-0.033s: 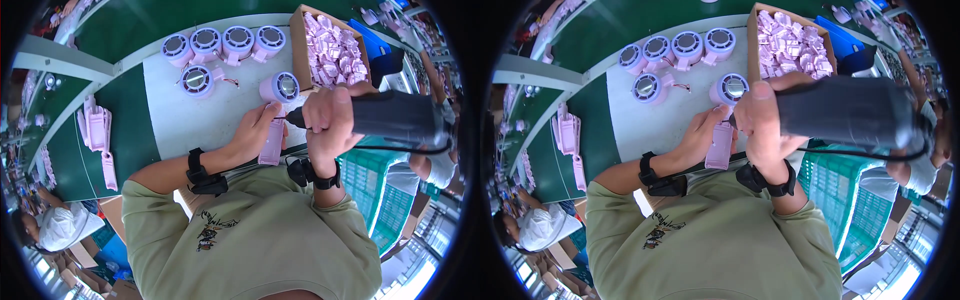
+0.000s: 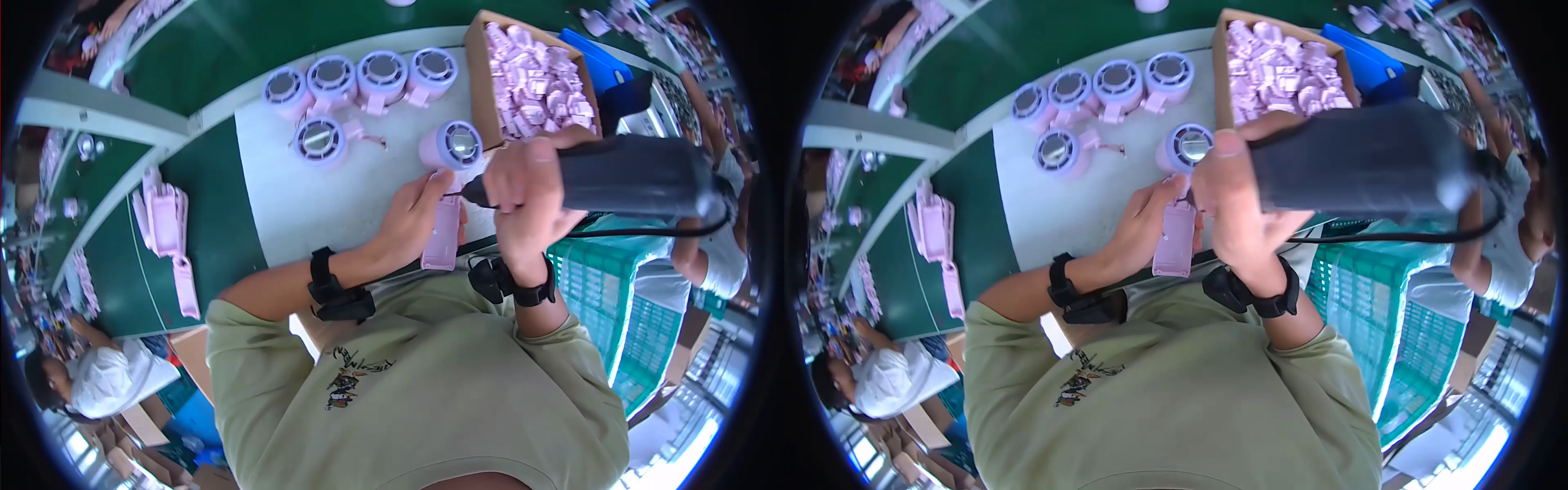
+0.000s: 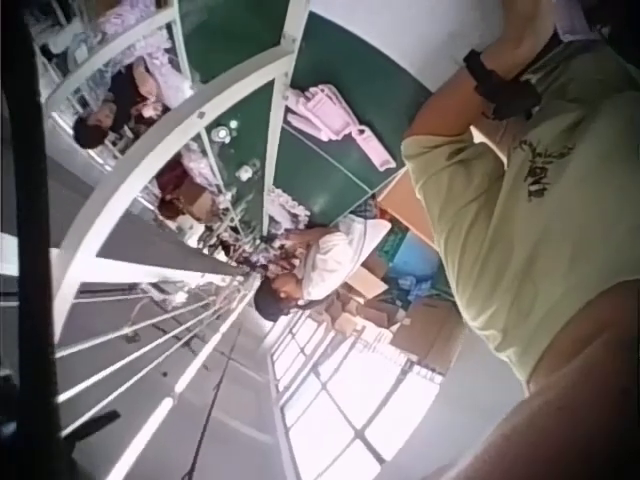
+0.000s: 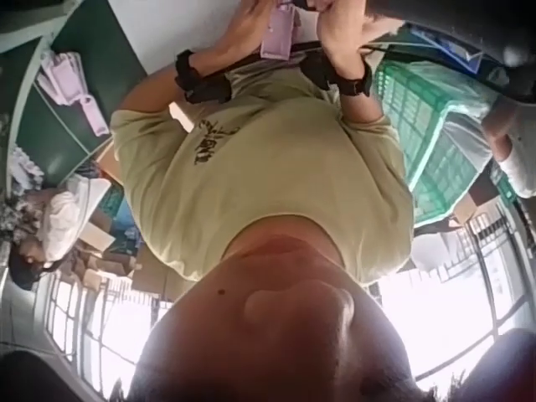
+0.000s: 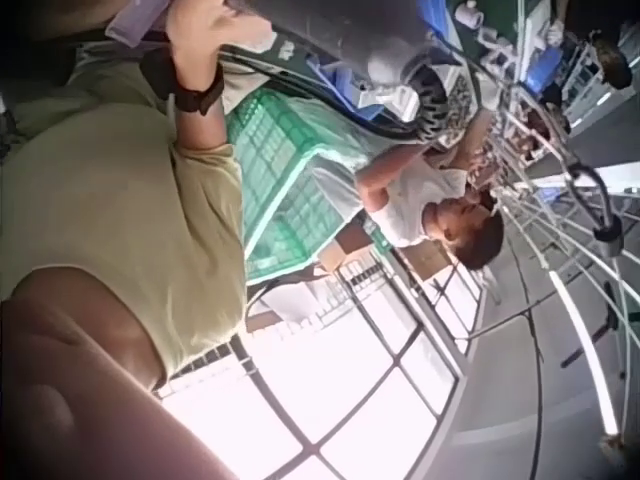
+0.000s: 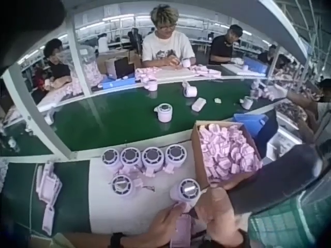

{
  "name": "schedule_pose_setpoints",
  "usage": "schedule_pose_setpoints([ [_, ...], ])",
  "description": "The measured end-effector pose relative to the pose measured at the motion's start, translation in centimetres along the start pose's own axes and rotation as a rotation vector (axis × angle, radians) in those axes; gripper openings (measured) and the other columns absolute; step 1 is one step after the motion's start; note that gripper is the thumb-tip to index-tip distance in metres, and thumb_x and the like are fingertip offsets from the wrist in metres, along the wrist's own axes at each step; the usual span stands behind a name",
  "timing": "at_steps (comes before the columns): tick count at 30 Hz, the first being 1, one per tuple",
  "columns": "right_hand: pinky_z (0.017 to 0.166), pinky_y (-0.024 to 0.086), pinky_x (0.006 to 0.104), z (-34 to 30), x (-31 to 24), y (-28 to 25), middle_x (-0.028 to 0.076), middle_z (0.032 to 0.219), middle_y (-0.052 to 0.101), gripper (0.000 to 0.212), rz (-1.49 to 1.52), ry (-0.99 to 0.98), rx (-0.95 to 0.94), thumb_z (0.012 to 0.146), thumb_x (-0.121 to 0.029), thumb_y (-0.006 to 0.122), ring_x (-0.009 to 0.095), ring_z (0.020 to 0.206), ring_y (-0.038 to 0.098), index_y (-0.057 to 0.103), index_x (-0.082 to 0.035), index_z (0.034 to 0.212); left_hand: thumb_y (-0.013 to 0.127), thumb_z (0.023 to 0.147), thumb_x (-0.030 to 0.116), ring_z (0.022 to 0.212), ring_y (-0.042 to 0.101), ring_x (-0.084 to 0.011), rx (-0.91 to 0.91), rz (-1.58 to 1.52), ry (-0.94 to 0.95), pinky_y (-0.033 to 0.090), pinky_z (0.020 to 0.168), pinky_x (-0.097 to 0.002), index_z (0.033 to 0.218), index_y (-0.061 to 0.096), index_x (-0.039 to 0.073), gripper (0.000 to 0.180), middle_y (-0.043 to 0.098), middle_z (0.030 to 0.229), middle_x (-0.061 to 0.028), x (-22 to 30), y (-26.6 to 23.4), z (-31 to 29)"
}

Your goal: The person assembles a handheld fan by fitting a handle piece onto the motor housing and inserting a small component. They then use an electric screwdriver to drive a screw into the handle before setting the fan down and reaching for another.

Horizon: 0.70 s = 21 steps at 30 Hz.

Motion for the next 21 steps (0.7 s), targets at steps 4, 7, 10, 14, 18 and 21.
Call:
schedule_pose_setpoints([
  [4,0.039,0.030,0.0245,0.9,-3.2,-2.0,0.001,0.054,0.043,0.017,-0.203,-0.149,-0.069,0.093,-0.005,0.052,0.009,0.039,0.037,0.042,-0.003,0.107,0.037,0.103,0.036,0.058,0.062,-0.0173,0.043,0.039,0.046,0.050,0.054,-0.0293,0.098,0.054,-0.001,0.041,0.061,0.075,-0.0089,0.8,3.0,-0.9],
  [7,0.040,0.032,0.0248,2.2,-6.5,-3.6,0.002,0.055,0.046,0.022,-0.042,0.048,-0.029,0.091,-0.002,0.053,0.009,0.040,0.040,0.040,0.001,0.109,0.036,0.103,0.036,0.059,0.062,-0.0173,0.030,0.044,0.033,0.051,0.055,-0.0291,0.098,0.055,-0.001,0.041,0.062,0.076,-0.0082,0.7,5.7,-2.3],
  [10,0.039,0.032,0.0251,3.0,-11.7,-7.1,0.001,0.054,0.043,0.025,-0.015,0.034,0.064,0.091,-0.003,0.054,0.010,0.040,0.039,0.040,0.001,0.111,0.036,0.103,0.036,0.061,0.063,-0.0169,0.033,0.160,0.042,0.051,0.056,-0.0286,0.102,0.057,-0.001,0.042,0.064,0.077,-0.0077,2.2,7.3,-2.7],
  [14,0.043,0.033,0.0245,4.8,-16.3,-13.6,0.001,0.058,0.041,0.029,-0.024,-0.020,0.231,0.092,-0.008,0.057,0.009,0.045,0.041,0.041,0.001,0.114,0.041,0.100,0.037,0.065,0.064,-0.0168,0.017,0.350,-0.024,0.052,0.059,-0.0289,0.109,0.059,-0.002,0.044,0.066,0.079,-0.0095,7.2,7.2,-4.1],
  [18,0.051,0.038,0.0233,6.5,-17.1,-19.6,0.001,0.061,0.045,0.034,-0.216,0.003,0.354,0.092,-0.011,0.059,0.010,0.052,0.047,0.041,-0.001,0.118,0.050,0.096,0.038,0.068,0.066,-0.0176,0.058,0.421,-0.018,0.053,0.062,-0.0280,0.109,0.061,-0.004,0.045,0.067,0.081,-0.0111,15.7,6.0,-2.2],
  [21,0.063,0.043,0.0246,7.8,-17.5,-23.0,0.003,0.069,0.051,0.032,-0.565,-0.026,0.436,0.092,-0.012,0.062,0.013,0.065,0.053,0.043,-0.002,0.116,0.053,0.094,0.037,0.067,0.066,-0.0181,0.113,0.420,0.048,0.054,0.065,-0.0291,0.108,0.060,-0.003,0.043,0.067,0.081,-0.0116,21.1,3.4,2.2],
])
Point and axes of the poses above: each hand's wrist, its own z-axis towards the middle knuckle, its own y-axis out of the palm, x = y × z, the point moved 5 cm from there along z, towards the middle knuckle
